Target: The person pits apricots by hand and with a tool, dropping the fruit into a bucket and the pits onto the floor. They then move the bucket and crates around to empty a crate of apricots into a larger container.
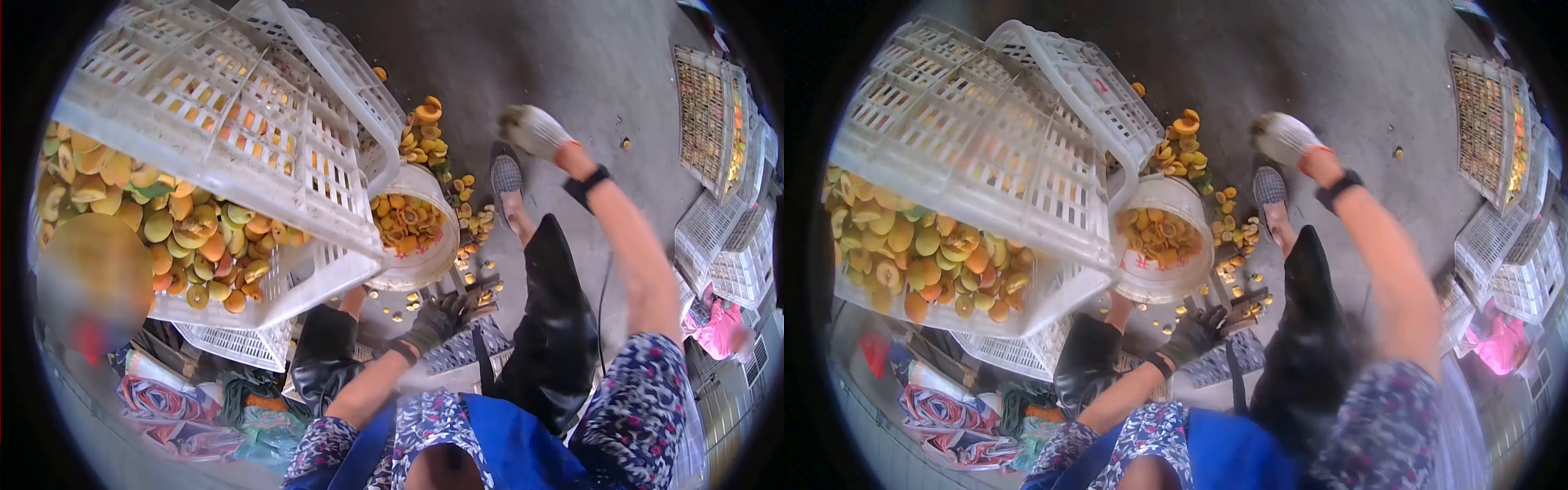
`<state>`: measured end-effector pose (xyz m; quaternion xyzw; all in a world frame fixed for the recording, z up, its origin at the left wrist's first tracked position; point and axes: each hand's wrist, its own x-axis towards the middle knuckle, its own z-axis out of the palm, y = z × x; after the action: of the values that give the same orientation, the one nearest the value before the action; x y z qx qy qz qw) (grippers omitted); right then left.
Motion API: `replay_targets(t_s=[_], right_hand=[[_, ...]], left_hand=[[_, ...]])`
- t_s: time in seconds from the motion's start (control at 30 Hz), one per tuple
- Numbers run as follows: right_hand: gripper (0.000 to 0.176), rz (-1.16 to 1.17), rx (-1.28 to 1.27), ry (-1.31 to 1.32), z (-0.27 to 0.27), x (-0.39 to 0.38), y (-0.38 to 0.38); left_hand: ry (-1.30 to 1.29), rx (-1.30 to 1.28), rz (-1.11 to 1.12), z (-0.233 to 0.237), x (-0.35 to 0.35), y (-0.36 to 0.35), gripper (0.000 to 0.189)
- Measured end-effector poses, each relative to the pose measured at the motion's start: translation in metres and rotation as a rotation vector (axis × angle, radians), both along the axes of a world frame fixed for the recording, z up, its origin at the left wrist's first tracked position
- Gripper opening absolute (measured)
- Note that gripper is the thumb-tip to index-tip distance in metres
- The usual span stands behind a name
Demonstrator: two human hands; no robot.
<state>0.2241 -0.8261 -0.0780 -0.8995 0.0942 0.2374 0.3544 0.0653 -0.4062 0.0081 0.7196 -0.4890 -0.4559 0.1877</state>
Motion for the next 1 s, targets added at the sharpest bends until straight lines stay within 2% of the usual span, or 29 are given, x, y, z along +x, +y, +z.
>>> replay_targets(t_s=[0.03,0.1,0.13,0.17,0.2,0.23,0.33,0.37,0.43,0.5,0.57,0.63,0.67,0.7,0.73,0.77,0.83,0.9,0.93,0.97,1.0], right_hand=[[0.028,-0.042,0.016,-0.158,-0.042,0.01,0.005],[0.03,-0.068,-0.094,0.036,-0.044,0.059,0.038],[0.031,-0.128,-0.086,-0.018,-0.055,0.064,0.06],[0.032,-0.187,-0.077,-0.076,-0.064,0.067,0.082],[0.038,-0.118,-0.174,0.049,-0.061,0.072,0.1],[0.044,-0.031,-0.318,0.032,-0.062,0.07,0.116],[0.034,-0.017,-0.432,-0.022,-0.072,0.081,0.133],[0.032,-0.08,-0.445,-0.03,-0.075,0.085,0.135],[0.03,-0.137,-0.448,-0.033,-0.087,0.084,0.136],[0.03,-0.03,-0.401,-0.001,-0.108,0.081,0.124],[0.028,0.067,-0.381,0.019,-0.099,0.081,0.119],[0.036,0.203,-0.024,0.489,-0.079,0.084,0.108],[0.036,0.207,-0.035,0.465,-0.069,0.083,0.106],[0.033,0.324,-0.076,0.514,-0.046,0.083,0.106],[0.031,0.442,-0.119,0.567,-0.028,0.084,0.106],[0.031,0.455,-0.136,0.545,-0.019,0.088,0.1],[0.031,0.535,-0.312,0.446,-0.006,0.101,0.078],[0.029,0.941,-0.307,-0.069,-0.018,0.14,0.038],[0.027,0.491,-0.106,0.105,0.032,0.151,0.041],[0.026,0.042,0.098,0.266,0.099,0.163,0.045],[0.025,-0.109,0.147,0.11,0.133,0.174,0.044]], left_hand=[[-0.018,-0.005,0.002,-0.003,-0.004,0.003,0.06],[0.081,-0.041,0.194,-0.005,-0.011,0.011,0.053],[0.015,-0.077,0.21,0.001,-0.005,0.007,0.046],[0.007,-0.077,0.209,-0.002,-0.005,0.011,0.046],[0.039,-0.016,0.168,-0.003,-0.008,0.013,0.045],[0.071,0.044,0.131,-0.003,-0.01,0.013,0.045],[-0.025,-0.069,0.168,-0.004,-0.008,0.013,0.046],[-0.065,-0.127,0.179,-0.004,-0.008,0.014,0.046],[-0.068,-0.096,0.15,-0.001,-0.009,0.017,0.048],[-0.028,-0.178,0.205,-0.005,-0.01,0.018,0.049],[-0.039,-0.206,0.252,-0.001,-0.006,0.014,0.046],[0.064,-0.115,0.212,0.0,-0.002,0.011,0.044],[0.074,-0.046,0.212,0.005,-0.003,0.011,0.042],[0.045,-0.057,0.22,0.011,0.006,0.007,0.042],[0.077,0.054,0.124,0.015,0.011,0.005,0.043],[0.112,0.165,0.033,0.018,0.009,0.004,0.045],[0.037,0.167,0.052,0.018,0.006,0.006,0.043],[0.106,0.207,0.078,0.029,0.011,0.001,0.039],[0.088,0.211,0.113,0.024,-0.005,0.008,0.039],[0.131,0.1,0.222,0.011,-0.02,0.018,0.038],[0.136,-0.032,0.334,-0.002,-0.022,0.022,0.037]])
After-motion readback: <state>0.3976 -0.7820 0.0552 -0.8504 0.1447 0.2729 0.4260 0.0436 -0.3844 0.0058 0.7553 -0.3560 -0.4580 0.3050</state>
